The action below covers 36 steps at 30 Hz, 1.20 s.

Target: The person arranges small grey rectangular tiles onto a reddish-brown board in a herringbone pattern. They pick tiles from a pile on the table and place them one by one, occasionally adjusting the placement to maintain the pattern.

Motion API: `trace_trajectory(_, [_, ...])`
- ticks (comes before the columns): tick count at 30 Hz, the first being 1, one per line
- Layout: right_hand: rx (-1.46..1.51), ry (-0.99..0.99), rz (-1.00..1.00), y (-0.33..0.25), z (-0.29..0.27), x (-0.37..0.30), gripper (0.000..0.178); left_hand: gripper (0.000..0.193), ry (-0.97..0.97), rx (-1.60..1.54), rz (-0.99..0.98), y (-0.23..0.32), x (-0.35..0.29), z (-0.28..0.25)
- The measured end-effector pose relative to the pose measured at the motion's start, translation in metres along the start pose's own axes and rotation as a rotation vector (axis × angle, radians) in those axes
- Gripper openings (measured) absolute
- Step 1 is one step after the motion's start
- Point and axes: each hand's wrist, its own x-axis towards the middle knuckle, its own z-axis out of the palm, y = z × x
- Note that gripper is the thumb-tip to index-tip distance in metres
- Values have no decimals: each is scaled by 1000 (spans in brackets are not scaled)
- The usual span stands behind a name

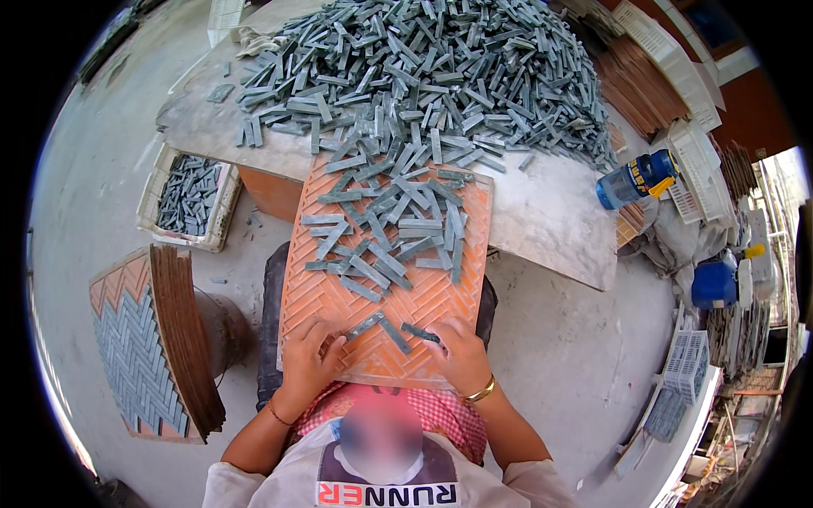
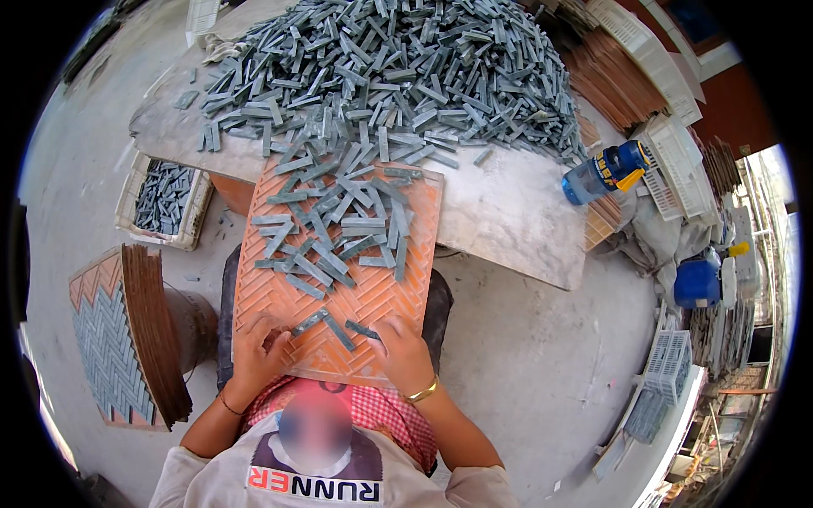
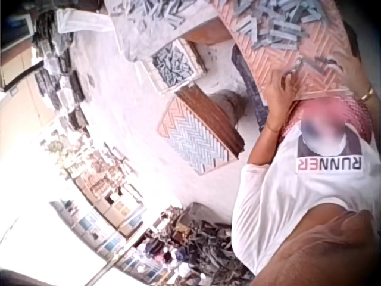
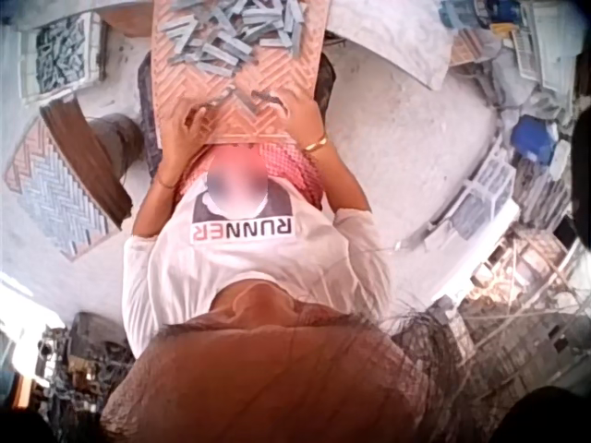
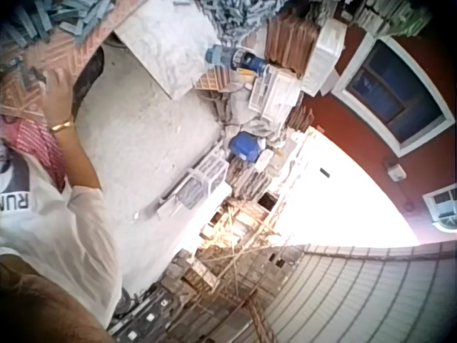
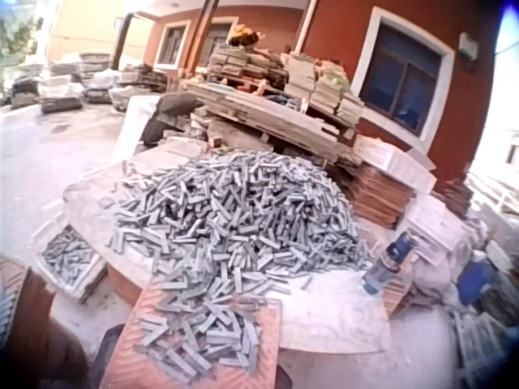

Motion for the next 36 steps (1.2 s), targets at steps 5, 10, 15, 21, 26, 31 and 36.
trace_trajectory(5, [56,-17,-30,14,-20,-5,25,13,88,44,34,-7,-5,-14])
trace_trajectory(10, [-18,-89,-145,20,-30,4,27,11,115,28,6,-11,-7,-18])
trace_trajectory(15, [-38,-133,-243,27,-28,20,29,10,108,52,5,-6,-7,-17])
trace_trajectory(21, [-37,-184,-291,30,-30,32,26,9,139,47,-3,-9,-7,-20])
trace_trajectory(26, [-53,-185,-271,27,-30,33,24,8,137,59,17,-12,-7,-18])
trace_trajectory(31, [-41,-233,-270,27,-24,28,25,7,134,65,1,-9,-6,-15])
trace_trajectory(36, [-61,-158,-249,18,-20,26,28,6,110,69,-37,-3,-5,-15])
